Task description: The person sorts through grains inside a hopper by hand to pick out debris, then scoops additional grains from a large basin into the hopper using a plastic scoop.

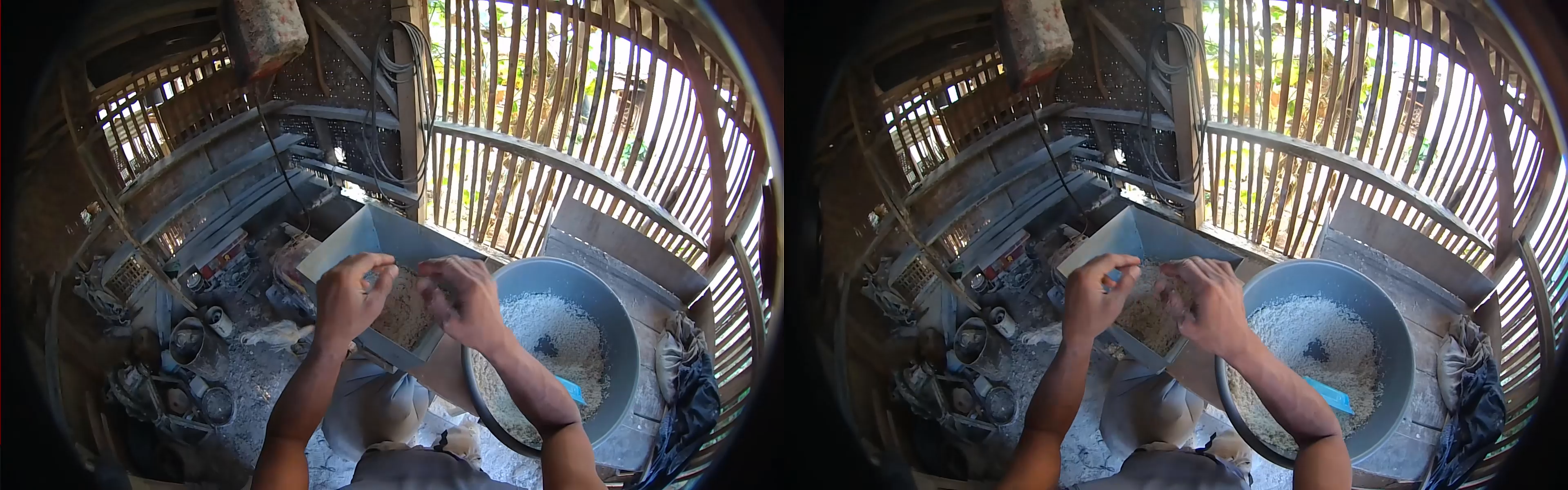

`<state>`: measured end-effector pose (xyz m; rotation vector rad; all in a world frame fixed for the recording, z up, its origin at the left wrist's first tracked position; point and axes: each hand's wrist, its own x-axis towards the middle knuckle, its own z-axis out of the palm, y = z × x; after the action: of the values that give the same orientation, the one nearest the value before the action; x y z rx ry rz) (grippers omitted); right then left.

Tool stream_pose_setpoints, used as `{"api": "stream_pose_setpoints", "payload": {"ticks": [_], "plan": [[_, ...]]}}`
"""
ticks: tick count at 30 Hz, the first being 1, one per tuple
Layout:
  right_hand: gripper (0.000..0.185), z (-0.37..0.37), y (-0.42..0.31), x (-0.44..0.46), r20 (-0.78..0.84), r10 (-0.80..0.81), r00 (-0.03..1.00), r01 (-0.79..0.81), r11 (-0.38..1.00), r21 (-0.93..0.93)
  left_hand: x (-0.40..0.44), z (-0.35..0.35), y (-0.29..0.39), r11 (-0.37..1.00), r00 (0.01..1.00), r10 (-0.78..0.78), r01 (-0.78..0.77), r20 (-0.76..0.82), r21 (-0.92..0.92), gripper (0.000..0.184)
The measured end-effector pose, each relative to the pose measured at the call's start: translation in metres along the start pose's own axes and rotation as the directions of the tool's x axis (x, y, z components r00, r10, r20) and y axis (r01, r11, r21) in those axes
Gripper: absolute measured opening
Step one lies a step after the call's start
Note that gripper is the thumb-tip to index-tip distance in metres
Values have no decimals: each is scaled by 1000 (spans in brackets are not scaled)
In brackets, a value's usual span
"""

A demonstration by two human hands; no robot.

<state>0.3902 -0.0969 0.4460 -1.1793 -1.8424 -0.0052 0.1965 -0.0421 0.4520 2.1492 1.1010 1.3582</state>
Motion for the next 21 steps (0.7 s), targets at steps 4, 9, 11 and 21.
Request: {"api": "stream_pose_setpoints", "payload": {"ticks": [4, 9, 11, 21], "plan": [[19, 19, 16, -15, 138, 93, 986, -90, 996, -25, -13, 23, -37, 901, 968, -77, -36, 240, 433, 22], [17, -3, -7, 1, -49, 9, 999, -8, 1000, 20, -2, 0, -2, 999, 999, 36, -35, 33, -5, 21], [16, -6, -12, 3, -114, -17, 993, 18, 1000, 2, -4, 6, -14, 1000, 1000, 6, -6, 22, -1, 22], [26, 18, 13, -7, 55, 45, 997, -39, 993, -107, -6, 17, -41, 996, 996, 75, -73, -41, 47, 22]]}}
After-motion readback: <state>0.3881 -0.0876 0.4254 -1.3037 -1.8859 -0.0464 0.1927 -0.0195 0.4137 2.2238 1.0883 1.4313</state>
